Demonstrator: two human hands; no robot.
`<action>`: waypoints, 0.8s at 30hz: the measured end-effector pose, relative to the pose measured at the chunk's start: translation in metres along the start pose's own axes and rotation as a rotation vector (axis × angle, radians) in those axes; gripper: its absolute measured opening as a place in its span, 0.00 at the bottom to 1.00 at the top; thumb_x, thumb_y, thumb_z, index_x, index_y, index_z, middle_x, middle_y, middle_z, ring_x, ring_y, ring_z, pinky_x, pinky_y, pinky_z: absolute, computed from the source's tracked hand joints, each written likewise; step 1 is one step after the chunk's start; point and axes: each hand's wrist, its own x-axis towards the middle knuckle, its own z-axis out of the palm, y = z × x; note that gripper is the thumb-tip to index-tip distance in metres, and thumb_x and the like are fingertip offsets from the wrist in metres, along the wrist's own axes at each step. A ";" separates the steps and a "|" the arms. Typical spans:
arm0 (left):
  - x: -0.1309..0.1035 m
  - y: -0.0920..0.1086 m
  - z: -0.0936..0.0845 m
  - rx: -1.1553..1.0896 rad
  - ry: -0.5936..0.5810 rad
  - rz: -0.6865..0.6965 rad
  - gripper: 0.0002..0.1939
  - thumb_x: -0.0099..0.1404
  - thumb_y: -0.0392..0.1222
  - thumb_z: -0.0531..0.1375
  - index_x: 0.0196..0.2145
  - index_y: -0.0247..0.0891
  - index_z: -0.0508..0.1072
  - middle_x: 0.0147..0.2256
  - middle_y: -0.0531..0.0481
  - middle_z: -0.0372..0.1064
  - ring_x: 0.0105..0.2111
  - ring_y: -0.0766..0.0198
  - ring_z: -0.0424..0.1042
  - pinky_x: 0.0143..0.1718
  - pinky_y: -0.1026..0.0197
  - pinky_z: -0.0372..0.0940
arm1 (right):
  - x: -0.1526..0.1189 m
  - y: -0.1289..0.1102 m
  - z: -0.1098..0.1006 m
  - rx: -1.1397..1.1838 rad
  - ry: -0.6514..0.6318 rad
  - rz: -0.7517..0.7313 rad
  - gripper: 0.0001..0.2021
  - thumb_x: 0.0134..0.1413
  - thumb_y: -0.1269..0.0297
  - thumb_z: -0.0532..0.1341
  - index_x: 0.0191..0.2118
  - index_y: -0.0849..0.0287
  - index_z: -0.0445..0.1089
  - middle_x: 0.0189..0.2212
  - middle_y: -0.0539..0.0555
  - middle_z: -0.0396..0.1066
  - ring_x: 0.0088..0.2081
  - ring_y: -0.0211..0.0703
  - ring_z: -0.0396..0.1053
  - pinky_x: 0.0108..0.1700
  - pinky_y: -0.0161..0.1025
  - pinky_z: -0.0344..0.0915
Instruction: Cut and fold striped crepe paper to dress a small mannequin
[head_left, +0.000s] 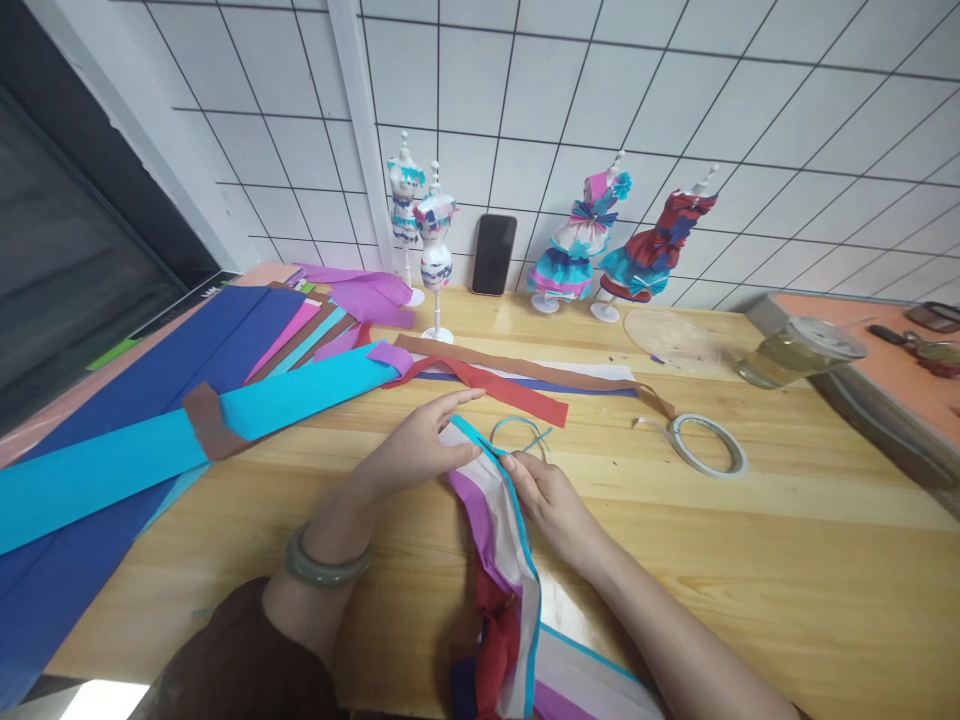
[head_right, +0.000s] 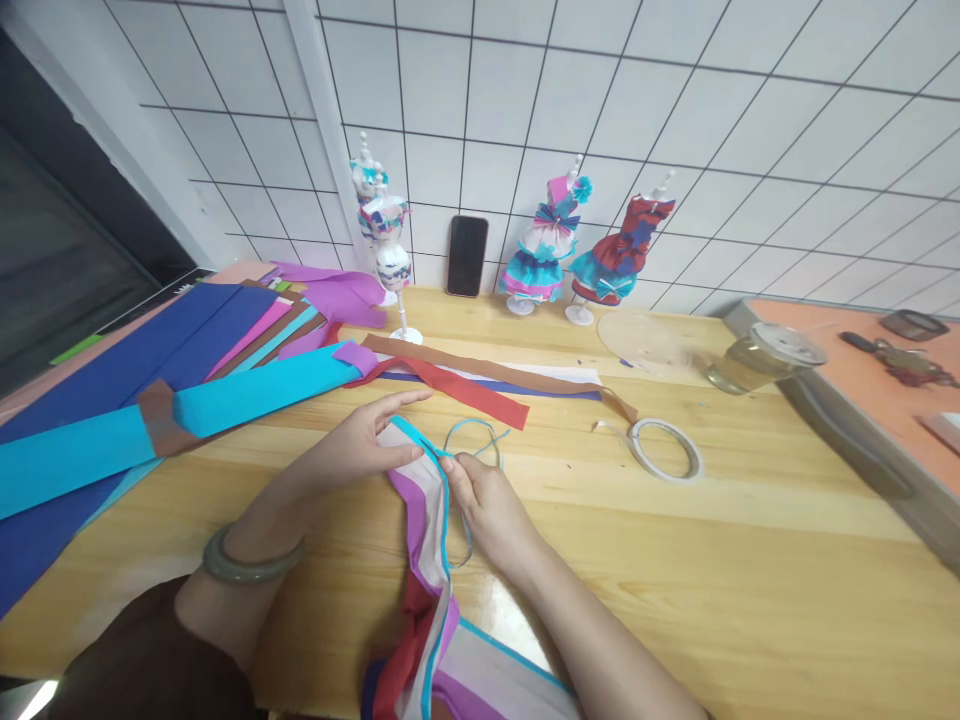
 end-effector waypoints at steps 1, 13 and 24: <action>0.000 0.000 0.000 0.001 -0.002 0.001 0.31 0.52 0.37 0.58 0.55 0.43 0.58 0.53 0.49 0.59 0.44 0.60 0.64 0.41 0.61 0.60 | 0.000 0.000 0.000 0.001 0.000 0.000 0.20 0.59 0.50 0.43 0.26 0.58 0.58 0.20 0.46 0.55 0.24 0.35 0.54 0.29 0.33 0.55; 0.000 0.003 0.000 -0.061 0.001 -0.046 0.30 0.53 0.38 0.58 0.55 0.39 0.59 0.33 0.50 0.67 0.32 0.65 0.64 0.32 0.63 0.59 | 0.000 0.000 0.000 0.013 0.014 0.015 0.20 0.58 0.49 0.44 0.26 0.59 0.59 0.20 0.46 0.55 0.24 0.35 0.54 0.28 0.32 0.55; 0.001 -0.003 0.000 -0.231 0.033 -0.036 0.30 0.53 0.39 0.58 0.55 0.38 0.58 0.20 0.59 0.54 0.21 0.71 0.56 0.22 0.68 0.52 | 0.000 0.003 0.001 0.038 0.045 0.047 0.20 0.57 0.48 0.44 0.23 0.57 0.54 0.17 0.45 0.50 0.21 0.34 0.50 0.23 0.32 0.50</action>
